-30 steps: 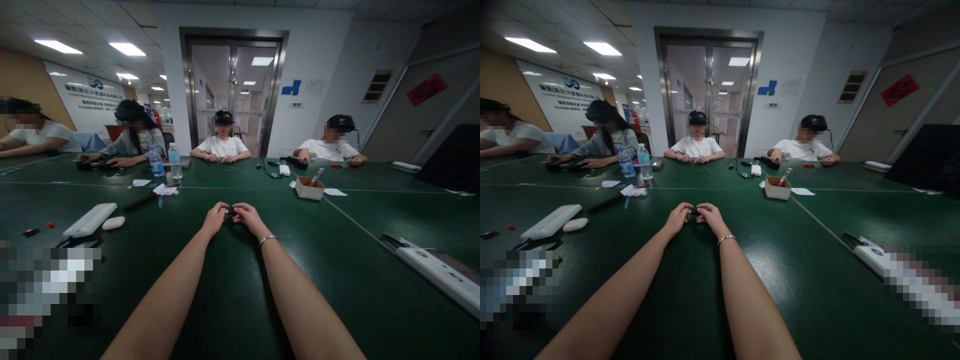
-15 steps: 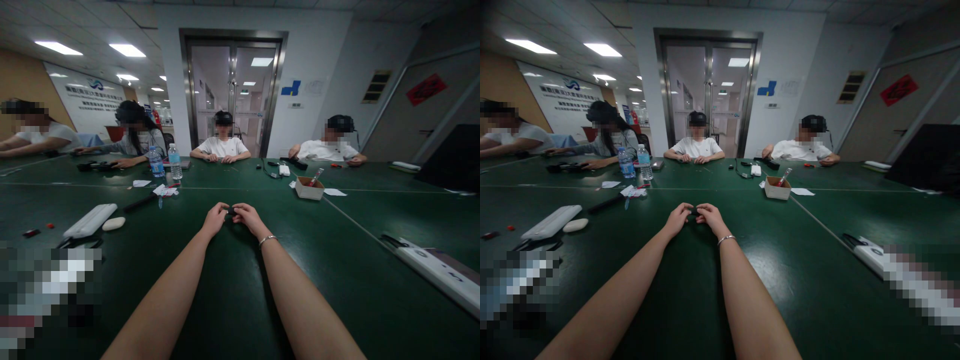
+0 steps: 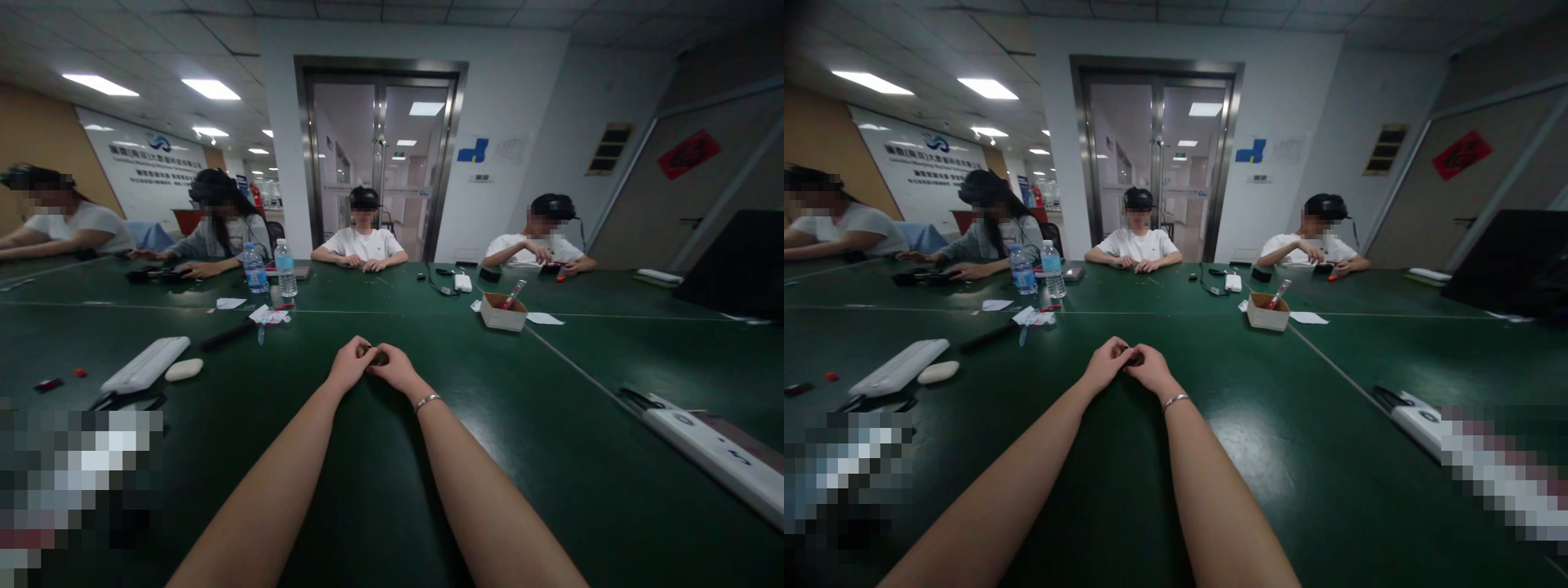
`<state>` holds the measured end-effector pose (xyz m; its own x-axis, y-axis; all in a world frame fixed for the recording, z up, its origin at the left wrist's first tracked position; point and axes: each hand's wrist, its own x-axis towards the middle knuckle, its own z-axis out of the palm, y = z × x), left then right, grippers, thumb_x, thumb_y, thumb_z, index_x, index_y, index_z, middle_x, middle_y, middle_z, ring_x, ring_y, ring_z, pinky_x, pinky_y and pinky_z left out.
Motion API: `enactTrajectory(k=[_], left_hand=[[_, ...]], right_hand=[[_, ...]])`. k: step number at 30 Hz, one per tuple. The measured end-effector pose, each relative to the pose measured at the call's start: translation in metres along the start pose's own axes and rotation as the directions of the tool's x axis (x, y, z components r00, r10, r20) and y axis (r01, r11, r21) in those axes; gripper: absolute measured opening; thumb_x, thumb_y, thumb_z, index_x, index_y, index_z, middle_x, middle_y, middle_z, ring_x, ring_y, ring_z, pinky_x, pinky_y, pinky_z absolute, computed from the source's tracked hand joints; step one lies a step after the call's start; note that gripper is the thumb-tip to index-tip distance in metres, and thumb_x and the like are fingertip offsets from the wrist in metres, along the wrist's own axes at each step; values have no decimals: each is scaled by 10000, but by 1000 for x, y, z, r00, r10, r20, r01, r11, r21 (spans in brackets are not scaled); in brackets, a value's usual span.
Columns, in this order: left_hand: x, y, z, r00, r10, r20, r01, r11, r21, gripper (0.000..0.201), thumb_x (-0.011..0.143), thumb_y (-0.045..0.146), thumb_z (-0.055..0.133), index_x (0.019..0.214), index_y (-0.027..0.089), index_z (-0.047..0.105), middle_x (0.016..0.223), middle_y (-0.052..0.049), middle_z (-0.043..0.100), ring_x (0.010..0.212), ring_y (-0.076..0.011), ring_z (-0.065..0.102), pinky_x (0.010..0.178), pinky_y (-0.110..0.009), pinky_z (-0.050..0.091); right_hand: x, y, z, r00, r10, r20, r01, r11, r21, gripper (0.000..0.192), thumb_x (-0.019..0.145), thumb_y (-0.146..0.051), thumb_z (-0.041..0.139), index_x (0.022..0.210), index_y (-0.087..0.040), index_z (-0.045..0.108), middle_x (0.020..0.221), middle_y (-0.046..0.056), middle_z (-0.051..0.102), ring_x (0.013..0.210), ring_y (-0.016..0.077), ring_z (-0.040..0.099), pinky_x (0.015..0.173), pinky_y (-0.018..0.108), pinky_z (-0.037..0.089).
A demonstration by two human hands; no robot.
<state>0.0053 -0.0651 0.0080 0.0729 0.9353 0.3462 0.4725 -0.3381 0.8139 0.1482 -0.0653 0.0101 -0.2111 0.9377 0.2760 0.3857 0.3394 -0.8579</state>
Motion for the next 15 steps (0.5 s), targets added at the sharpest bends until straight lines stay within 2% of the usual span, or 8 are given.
enactTrajectory(k=[3,6,8,12,15], left_hand=[[-3,4,1,998,-38,59,38,999,-1,275,742,447,584,802,181,544,650,28,532,602,-120,501,559,-226,367],[-5,18,-5,973,-109,203,113,994,-9,290,740,443,588,828,173,529,656,8,566,589,-135,531,557,-237,382],[-10,34,-17,941,-119,318,105,993,59,309,738,448,590,869,171,542,677,-12,596,599,-152,552,563,-247,390],[-37,79,-62,849,-132,512,-25,957,289,464,619,478,696,978,200,599,765,-42,649,651,-191,589,574,-261,391],[-71,108,-108,844,-217,491,-18,902,431,551,559,503,725,1042,257,623,873,-45,678,763,-223,623,640,-273,423]], right_hand=[[-2,-5,6,999,7,39,-11,995,99,250,638,-68,634,861,-171,589,707,-31,594,528,88,535,480,183,431],[-6,-13,11,986,82,145,-119,957,264,290,695,-49,539,963,-158,524,618,-44,573,437,88,537,401,169,420],[-10,-16,7,968,81,238,-159,930,330,290,696,-58,552,965,-151,499,578,-53,562,420,94,548,382,164,425],[-29,-14,-24,909,47,413,-218,900,377,357,641,-114,660,944,-159,478,777,1,640,447,84,577,399,168,463],[-58,-11,-63,882,104,460,-302,873,383,439,620,-188,728,940,-174,429,891,40,650,510,100,615,445,186,497]])
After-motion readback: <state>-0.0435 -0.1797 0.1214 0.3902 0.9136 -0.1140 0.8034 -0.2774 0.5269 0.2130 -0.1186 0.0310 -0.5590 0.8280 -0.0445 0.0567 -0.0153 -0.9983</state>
